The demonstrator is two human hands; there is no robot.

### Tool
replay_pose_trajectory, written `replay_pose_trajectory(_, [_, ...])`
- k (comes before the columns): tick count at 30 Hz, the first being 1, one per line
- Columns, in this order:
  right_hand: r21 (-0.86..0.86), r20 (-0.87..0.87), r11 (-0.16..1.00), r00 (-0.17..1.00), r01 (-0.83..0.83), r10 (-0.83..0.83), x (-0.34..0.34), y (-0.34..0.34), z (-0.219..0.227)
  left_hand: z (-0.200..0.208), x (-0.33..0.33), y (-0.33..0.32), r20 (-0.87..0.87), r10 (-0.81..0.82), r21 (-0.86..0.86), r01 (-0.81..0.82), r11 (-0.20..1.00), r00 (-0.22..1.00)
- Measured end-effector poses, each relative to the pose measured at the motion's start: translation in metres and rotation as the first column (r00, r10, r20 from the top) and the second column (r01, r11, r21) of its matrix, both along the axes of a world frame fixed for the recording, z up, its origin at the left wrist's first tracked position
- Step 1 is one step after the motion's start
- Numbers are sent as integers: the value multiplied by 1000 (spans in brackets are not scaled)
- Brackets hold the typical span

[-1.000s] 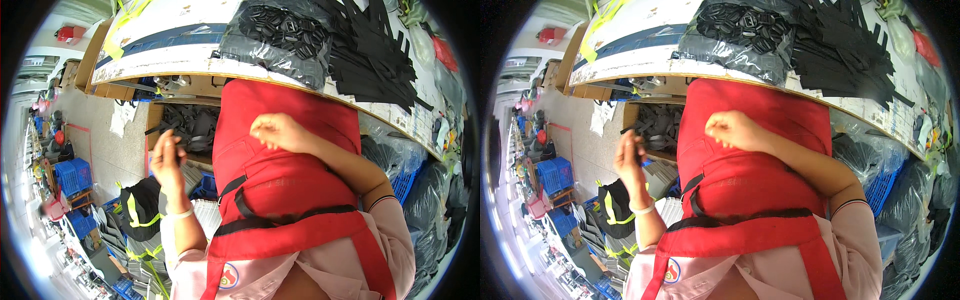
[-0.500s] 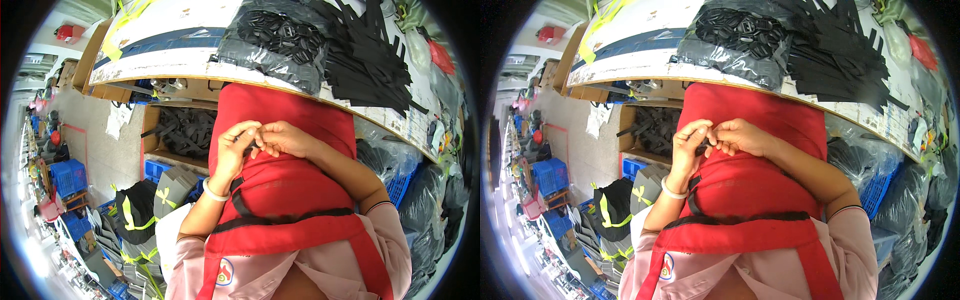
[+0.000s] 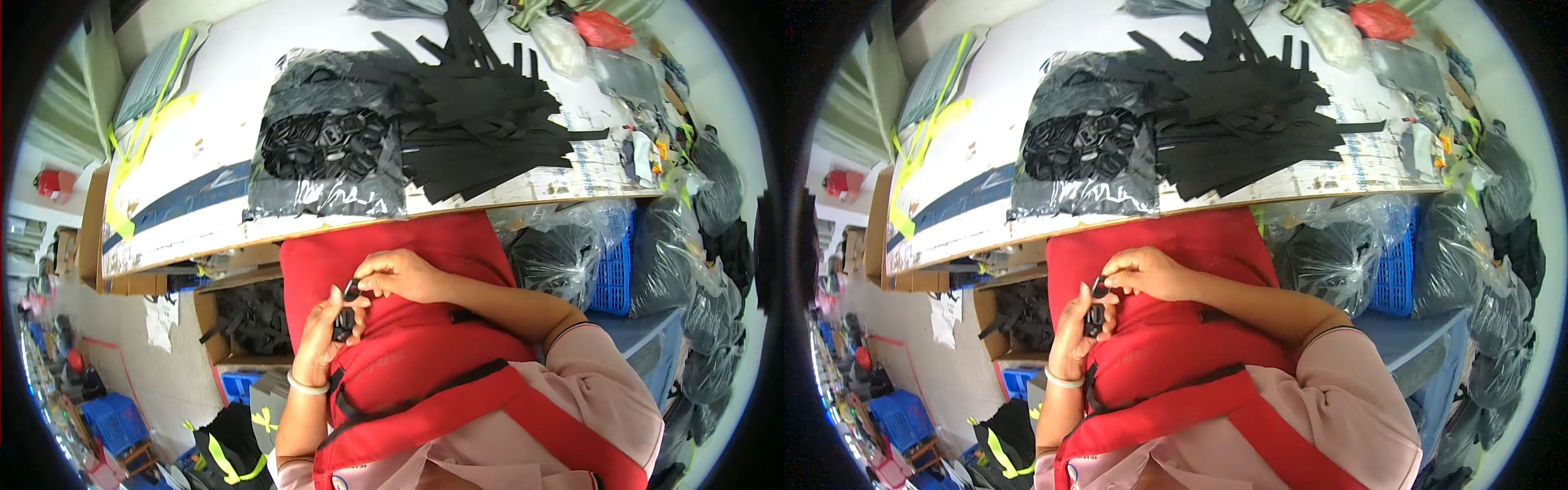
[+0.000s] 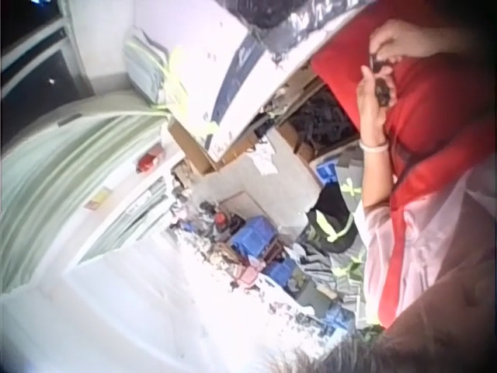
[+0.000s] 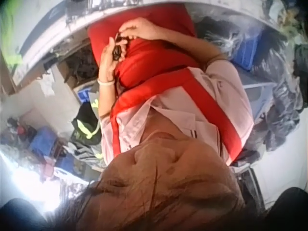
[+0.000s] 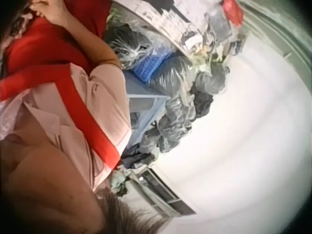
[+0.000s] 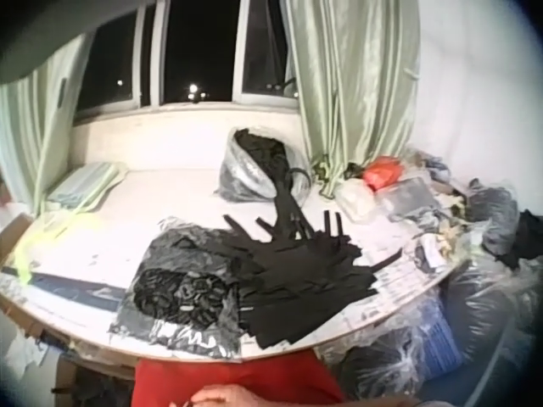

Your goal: Thread plastic buckles onto black nylon webbing straps for industrial products.

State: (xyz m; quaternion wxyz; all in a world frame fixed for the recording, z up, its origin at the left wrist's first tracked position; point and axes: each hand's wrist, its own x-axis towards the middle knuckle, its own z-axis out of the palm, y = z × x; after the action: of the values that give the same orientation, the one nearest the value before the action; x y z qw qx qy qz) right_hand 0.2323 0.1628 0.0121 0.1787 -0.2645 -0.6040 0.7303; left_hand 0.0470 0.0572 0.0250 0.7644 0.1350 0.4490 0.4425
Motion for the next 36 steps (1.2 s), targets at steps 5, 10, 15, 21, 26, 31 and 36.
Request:
replay_pose_trajectory(5, [499,-46,866,998,-16,45,20,9,22,-12,3,9,399,-173,72,157,985,900])
replay_pose_trajectory(10, [614,179,752,970,-239,163,32,17,48,-7,17,17,431,-156,21,163,986,889])
replay_pose_trajectory(15, [916,117,400,966,-17,-228,65,67,24,-18,23,13,326,-67,42,56,998,943])
replay_pose_trajectory(21, [950,139,299,733,92,-666,97,137,24,-22,21,15,219,-14,-11,16,1000,976])
replay_pose_trajectory(26, [981,166,179,788,-71,-594,75,151,5,-22,26,18,134,7,-23,-4,1000,991])
replay_pose_trajectory(31, [943,301,305,738,-134,-604,92,159,11,-23,19,10,84,61,-14,-60,998,995])
replay_pose_trajectory(36, [986,25,139,731,96,-682,99,143,35,-18,26,13,-35,127,10,-126,992,991])
